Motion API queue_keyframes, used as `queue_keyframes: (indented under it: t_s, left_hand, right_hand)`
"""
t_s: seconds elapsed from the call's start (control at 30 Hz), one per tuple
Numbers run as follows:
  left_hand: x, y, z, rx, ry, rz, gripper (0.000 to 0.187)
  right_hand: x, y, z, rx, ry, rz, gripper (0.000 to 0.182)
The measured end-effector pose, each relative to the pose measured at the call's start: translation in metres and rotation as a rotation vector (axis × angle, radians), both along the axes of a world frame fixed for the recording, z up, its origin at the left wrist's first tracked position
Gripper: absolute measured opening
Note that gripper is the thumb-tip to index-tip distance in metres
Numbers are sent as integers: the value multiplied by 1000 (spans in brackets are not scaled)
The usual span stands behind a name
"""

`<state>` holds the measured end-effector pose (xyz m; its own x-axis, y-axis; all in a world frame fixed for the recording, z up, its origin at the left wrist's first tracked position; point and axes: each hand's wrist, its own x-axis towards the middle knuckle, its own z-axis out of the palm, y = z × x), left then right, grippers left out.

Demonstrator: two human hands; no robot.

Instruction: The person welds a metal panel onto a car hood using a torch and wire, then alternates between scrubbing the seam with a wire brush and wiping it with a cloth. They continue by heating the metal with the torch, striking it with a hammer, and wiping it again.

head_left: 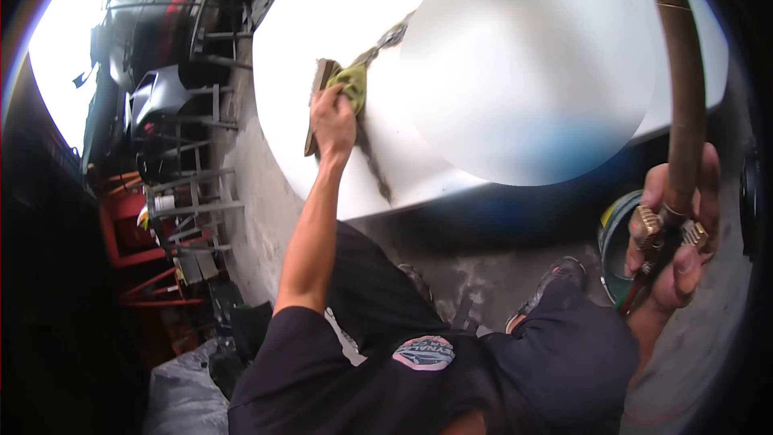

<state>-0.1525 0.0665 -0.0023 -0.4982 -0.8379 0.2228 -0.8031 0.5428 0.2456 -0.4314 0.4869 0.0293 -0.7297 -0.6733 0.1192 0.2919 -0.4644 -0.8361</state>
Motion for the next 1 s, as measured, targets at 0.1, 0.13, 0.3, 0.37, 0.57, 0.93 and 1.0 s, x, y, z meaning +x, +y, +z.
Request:
queue_keyframes:
  t_s: [0.1, 0.13, 0.3, 0.37, 0.57, 0.93, 1.0]
  left_hand:
    - [-23, -18, -26, -25, 418, -77, 33]
    - [-72, 13, -6, 194, 352, -78, 35]
    - [-276, 56, -62, -305, 320, -574, 45]
    - [-326, 85, -46, -244, 277, -602, 39]
    - [-215, 33, -51, -292, 275, -601, 28]
    - [-95, 20, -20, -135, 221, -276, 38]
    - [-172, 15, -52, -201, 177, -382, 39]
  right_hand:
    - [-4, 11, -7, -47, -21, 46, 92]
    - [-7, 11, -1, -67, -73, 55, 94]
    - [-1, 1, -1, -55, -23, 1, 92]
    - [1, -6, 6, -53, 3, 10, 91]
    - [2, 0, 10, -41, -2, 8, 89]
    - [-6, 7, 8, -77, -105, -52, 88]
    - [-5, 6, 2, -88, -70, -23, 88]
